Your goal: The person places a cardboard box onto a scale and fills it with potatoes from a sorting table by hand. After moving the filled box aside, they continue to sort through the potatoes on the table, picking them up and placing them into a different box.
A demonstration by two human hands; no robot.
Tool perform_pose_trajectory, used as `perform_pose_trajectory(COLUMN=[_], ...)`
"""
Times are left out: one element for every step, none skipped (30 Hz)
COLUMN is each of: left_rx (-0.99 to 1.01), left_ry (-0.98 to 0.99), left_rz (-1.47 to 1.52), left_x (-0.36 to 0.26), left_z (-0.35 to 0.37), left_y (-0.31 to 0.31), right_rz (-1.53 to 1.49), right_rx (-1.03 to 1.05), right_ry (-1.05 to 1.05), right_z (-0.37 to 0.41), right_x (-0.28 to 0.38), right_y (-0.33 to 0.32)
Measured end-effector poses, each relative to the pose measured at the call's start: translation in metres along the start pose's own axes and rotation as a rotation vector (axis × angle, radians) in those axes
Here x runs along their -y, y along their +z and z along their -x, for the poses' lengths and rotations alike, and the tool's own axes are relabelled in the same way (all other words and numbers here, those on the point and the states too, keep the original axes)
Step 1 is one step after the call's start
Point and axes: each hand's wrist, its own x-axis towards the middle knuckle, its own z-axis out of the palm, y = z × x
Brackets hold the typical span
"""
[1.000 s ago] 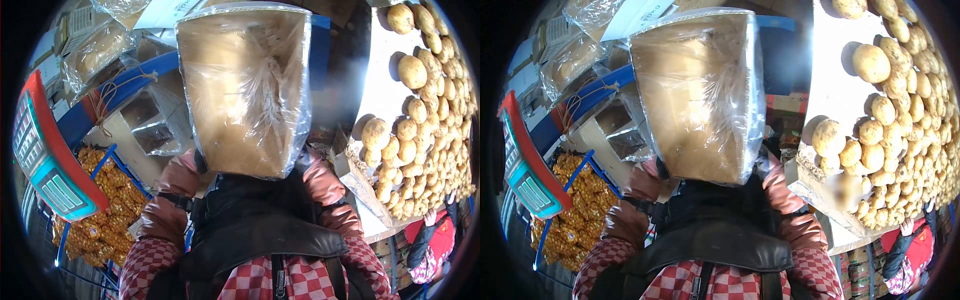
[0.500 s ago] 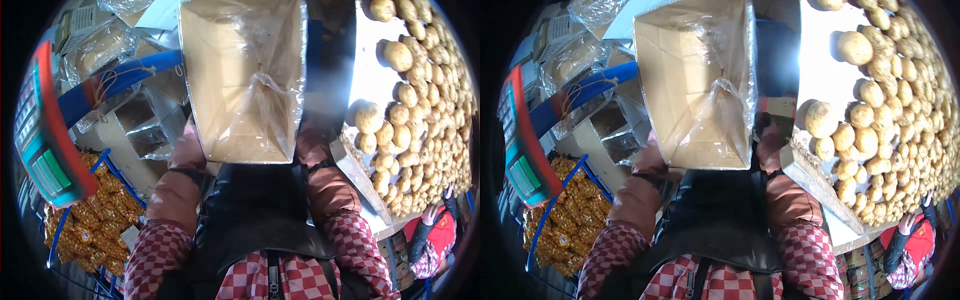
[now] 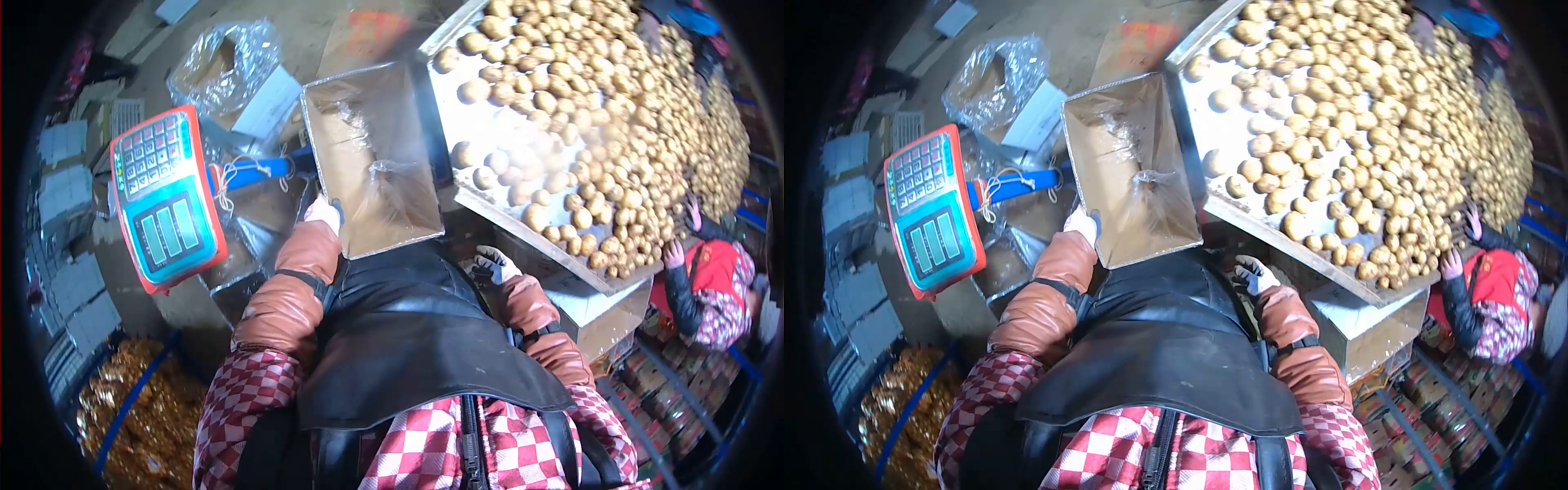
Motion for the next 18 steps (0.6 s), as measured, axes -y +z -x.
perform_pose_trajectory(left_rx=[-0.005, -0.002, 0.029, 0.057, 0.057, 0.008, -0.045, 0.001, -0.007, -0.094, -0.182, -0.223, -0.159, -0.119, -0.095, -0.085, -0.082, -0.082], left_ry=[0.000, 0.033, -0.007, -0.047, -0.012, 0.029, 0.065, 0.048, 0.064, 0.067, 0.065, 0.048, 0.030, 0.019, 0.015, 0.015, 0.010, 0.002], left_rz=[0.048, 0.046, 0.041, 0.036, 0.035, -0.095, -0.224, -0.188, -0.189, -0.194, -0.196, -0.173, -0.168, -0.160, -0.158, -0.154, -0.154, -0.163], left_x=[-0.008, -0.016, -0.019, -0.035, -0.048, -0.064, -0.072, -0.069, -0.065, -0.059, -0.049, -0.010, -0.037, -0.053, -0.063, -0.072, -0.076, -0.075], left_z=[-0.002, -0.008, -0.026, -0.035, -0.039, -0.034, -0.037, -0.057, -0.072, -0.081, -0.098, -0.155, -0.126, -0.100, -0.083, -0.071, -0.060, -0.052], left_y=[0.001, 0.005, 0.016, 0.017, 0.020, 0.021, 0.028, 0.042, 0.053, 0.062, 0.077, 0.112, 0.089, 0.065, 0.053, 0.047, 0.041, 0.038], right_rz=[-0.032, -0.064, -0.078, -0.080, -0.080, 0.188, 0.194, 0.187, 0.171, 0.157, 0.147, 0.140, 0.136, 0.099, 0.096, 0.141, 0.184, 0.141], right_rx=[-0.010, 0.017, 0.006, -0.006, -0.019, -0.089, -0.044, -0.052, -0.055, -0.056, -0.053, -0.047, -0.037, 0.009, 0.010, 0.002, 0.000, 0.028], right_ry=[-0.052, -0.055, -0.086, -0.165, -0.241, -0.308, -0.375, -0.394, -0.405, -0.410, -0.413, -0.414, -0.412, -0.352, -0.359, -0.375, -0.385, -0.350], right_z=[0.016, 0.035, 0.044, 0.048, 0.052, 0.051, 0.057, 0.060, 0.067, 0.077, 0.089, 0.100, 0.113, 0.133, 0.142, 0.149, 0.154, 0.156], right_x=[0.001, 0.004, 0.000, -0.008, -0.014, -0.021, -0.024, -0.028, -0.026, -0.023, -0.017, -0.009, 0.003, 0.023, 0.036, 0.050, 0.062, 0.073], right_y=[0.002, 0.000, -0.006, -0.014, -0.022, -0.038, -0.046, -0.053, -0.054, -0.052, -0.051, -0.053, -0.052, -0.040, -0.032, -0.028, -0.032, -0.042])
